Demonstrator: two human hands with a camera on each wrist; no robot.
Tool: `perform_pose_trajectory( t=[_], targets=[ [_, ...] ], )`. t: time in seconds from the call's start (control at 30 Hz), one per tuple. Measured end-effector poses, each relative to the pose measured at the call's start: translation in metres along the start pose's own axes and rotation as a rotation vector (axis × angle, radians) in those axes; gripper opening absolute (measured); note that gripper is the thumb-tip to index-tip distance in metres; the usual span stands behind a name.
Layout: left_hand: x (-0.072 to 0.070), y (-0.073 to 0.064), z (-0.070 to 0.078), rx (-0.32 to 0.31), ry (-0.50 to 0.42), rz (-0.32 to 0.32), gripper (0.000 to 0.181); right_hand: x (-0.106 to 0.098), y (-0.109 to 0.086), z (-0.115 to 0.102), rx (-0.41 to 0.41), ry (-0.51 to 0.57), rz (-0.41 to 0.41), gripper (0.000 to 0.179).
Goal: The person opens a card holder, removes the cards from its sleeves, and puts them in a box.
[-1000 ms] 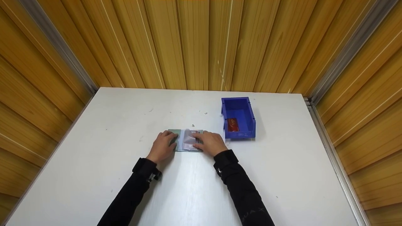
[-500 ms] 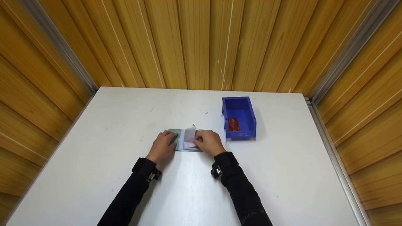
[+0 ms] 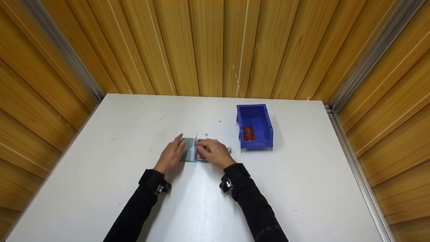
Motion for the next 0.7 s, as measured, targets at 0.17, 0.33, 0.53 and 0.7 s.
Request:
perform_pose_trajectory(
  t=[0.17,0.33,0.53,0.7],
  targets=[
    [-0.002,0.001,0.002,0.029,-0.029,0.011,0.056,0.017,0.002,-0.005,0.025,-0.084,-0.083,0.037],
    [0.000,0.000,-0.002,0.002,0.041,0.002,0.053,0.026,0.004,-0.011,0.005,-0.180,-0.135,0.043],
    [0.005,0.000,-0.002,0.010,0.163,-0.028,0.042,0.021,0.005,-0.008,-0.005,-0.221,-0.134,0.053],
    [0.006,0.001,-0.001,0.010,0.165,-0.036,0.042,0.013,0.001,0.003,0.052,-0.195,-0.120,0.061]
  ],
)
Point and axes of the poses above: each hand's wrist, its own y-axis towards the middle knuckle, its own x-axis out of the palm, z = x × y, the point moved 9 cm from there along y, towards the middle knuckle, and after that the axes turned 10 degrees about -x, right-handed, at the moved point
